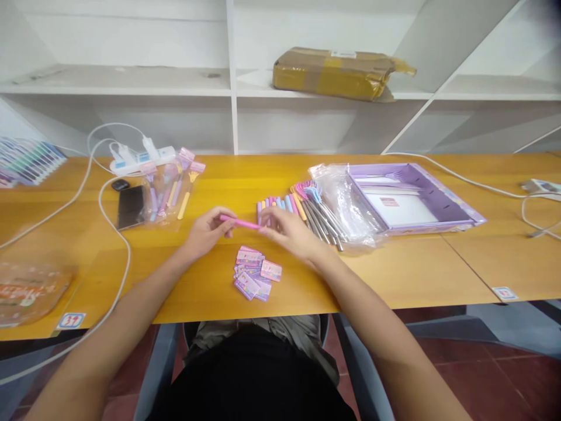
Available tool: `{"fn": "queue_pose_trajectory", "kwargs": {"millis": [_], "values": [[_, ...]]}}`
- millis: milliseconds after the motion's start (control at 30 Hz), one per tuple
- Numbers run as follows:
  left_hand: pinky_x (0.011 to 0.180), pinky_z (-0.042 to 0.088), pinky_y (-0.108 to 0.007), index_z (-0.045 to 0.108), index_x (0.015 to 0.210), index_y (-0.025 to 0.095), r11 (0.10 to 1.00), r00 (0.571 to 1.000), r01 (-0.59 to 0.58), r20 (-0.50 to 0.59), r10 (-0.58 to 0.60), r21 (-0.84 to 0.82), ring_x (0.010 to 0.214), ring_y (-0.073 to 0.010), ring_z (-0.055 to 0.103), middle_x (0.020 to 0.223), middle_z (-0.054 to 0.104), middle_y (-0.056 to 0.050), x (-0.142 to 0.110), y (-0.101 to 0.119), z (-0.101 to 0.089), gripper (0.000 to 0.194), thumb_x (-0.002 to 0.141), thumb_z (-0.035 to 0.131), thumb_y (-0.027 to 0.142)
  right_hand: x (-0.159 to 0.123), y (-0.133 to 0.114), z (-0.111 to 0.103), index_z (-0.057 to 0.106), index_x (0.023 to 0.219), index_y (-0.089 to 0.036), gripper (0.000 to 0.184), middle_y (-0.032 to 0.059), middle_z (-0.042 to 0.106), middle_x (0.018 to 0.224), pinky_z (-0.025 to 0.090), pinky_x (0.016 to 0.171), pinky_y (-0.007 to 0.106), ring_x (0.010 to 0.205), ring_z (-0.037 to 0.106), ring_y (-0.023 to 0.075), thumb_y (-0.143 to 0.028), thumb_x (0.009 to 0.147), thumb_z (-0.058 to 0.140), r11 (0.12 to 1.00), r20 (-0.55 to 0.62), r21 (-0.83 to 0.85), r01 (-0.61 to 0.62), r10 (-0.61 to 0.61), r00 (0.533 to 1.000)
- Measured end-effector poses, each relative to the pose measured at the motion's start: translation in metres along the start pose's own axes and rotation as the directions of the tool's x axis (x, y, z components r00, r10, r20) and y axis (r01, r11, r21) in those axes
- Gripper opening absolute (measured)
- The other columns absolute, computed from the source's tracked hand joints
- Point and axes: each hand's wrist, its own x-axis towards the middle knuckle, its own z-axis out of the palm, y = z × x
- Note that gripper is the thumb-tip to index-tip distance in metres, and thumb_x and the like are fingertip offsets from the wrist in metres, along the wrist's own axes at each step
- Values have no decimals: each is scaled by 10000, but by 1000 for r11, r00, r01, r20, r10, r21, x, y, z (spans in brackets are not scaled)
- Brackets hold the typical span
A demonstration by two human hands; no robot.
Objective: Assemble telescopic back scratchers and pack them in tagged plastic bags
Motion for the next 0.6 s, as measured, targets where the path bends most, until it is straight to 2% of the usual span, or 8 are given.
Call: {"fn": "queue_pose_trajectory", "kwargs": {"millis": [67, 133, 200, 267, 333, 400, 467, 600], "values": [[700, 560, -312, 670, 1054, 190, 1000, 998, -1, 62, 1, -11, 685, -146, 666, 827, 684, -4, -3, -2, 6, 358, 929, 753, 515, 0, -13, 15, 660, 1206, -210, 281, 59, 741, 1036, 449, 732, 304, 794, 616, 181, -452, 1077, 596, 999, 107, 29, 28, -31, 994], [741, 582, -330, 652, 1146, 190, 1000, 991, 5, 132, -2, -17, 726, -157, 694, 892, 714, -23, -5, -4, 10, 378, 962, 715, 513, 1, -18, 22, 677, 1190, -210, 281, 56, 747, 987, 437, 736, 302, 806, 639, 189, -436, 1111, 529, 1000, 150, -30, 9, -4, 989], [798, 601, -357, 587, 1318, 202, 1000, 987, -13, 162, 9, 23, 814, -179, 728, 1032, 741, -60, -5, -5, 9, 440, 1013, 634, 515, 2, -15, 18, 682, 1187, -206, 322, 68, 761, 955, 423, 717, 302, 793, 660, 205, -435, 1136, 462, 982, 125, -173, -74, 96, 987], [907, 599, -403, 521, 1430, 215, 975, 993, -62, 109, 39, 213, 966, -213, 736, 1157, 734, -93, -3, -5, 0, 470, 1047, 569, 483, 3, -7, 8, 684, 1188, -191, 364, 104, 781, 947, 409, 696, 307, 788, 688, 233, -445, 1142, 428, 896, 13, -387, -217, 240, 971], [1044, 549, -467, 561, 1393, 212, 851, 995, -92, 15, 98, 518, 1135, -261, 691, 1210, 714, -114, 2, -5, -15, 404, 1042, 556, 413, 5, 4, -2, 687, 1194, -167, 403, 153, 798, 963, 409, 691, 315, 808, 723, 267, -441, 1141, 398, 739, -140, -572, -356, 340, 930], [1143, 474, -533, 623, 1296, 200, 661, 985, -62, -63, 163, 748, 1257, -319, 628, 1245, 693, -140, 8, -6, -34, 320, 1011, 557, 331, 6, 14, -10, 690, 1212, -140, 432, 196, 805, 997, 431, 702, 323, 851, 755, 297, -424, 1138, 372, 599, -248, -668, -441, 379, 891], [1197, 407, -583, 634, 1285, 184, 527, 968, 17, -146, 205, 850, 1344, -368, 573, 1306, 668, -175, 11, -9, -52, 323, 989, 542, 279, 6, 22, -13, 699, 1204, -121, 441, 218, 806, 1014, 460, 716, 329, 886, 775, 316, -409, 1130, 372, 524, -289, -707, -475, 399, 870], [1218, 347, -650, 557, 1421, 130, 403, 948, 184, -270, 167, 897, 1459, -458, 472, 1467, 584, -255, 11, -23, -75, 517, 928, 602, 280, 7, 27, -13, 724, 1163, -96, 468, 241, 800, 1020, 509, 733, 363, 895, 792, 346, -427, 1111, 398, 470, -327, -719, -512, 422, 846]]}}
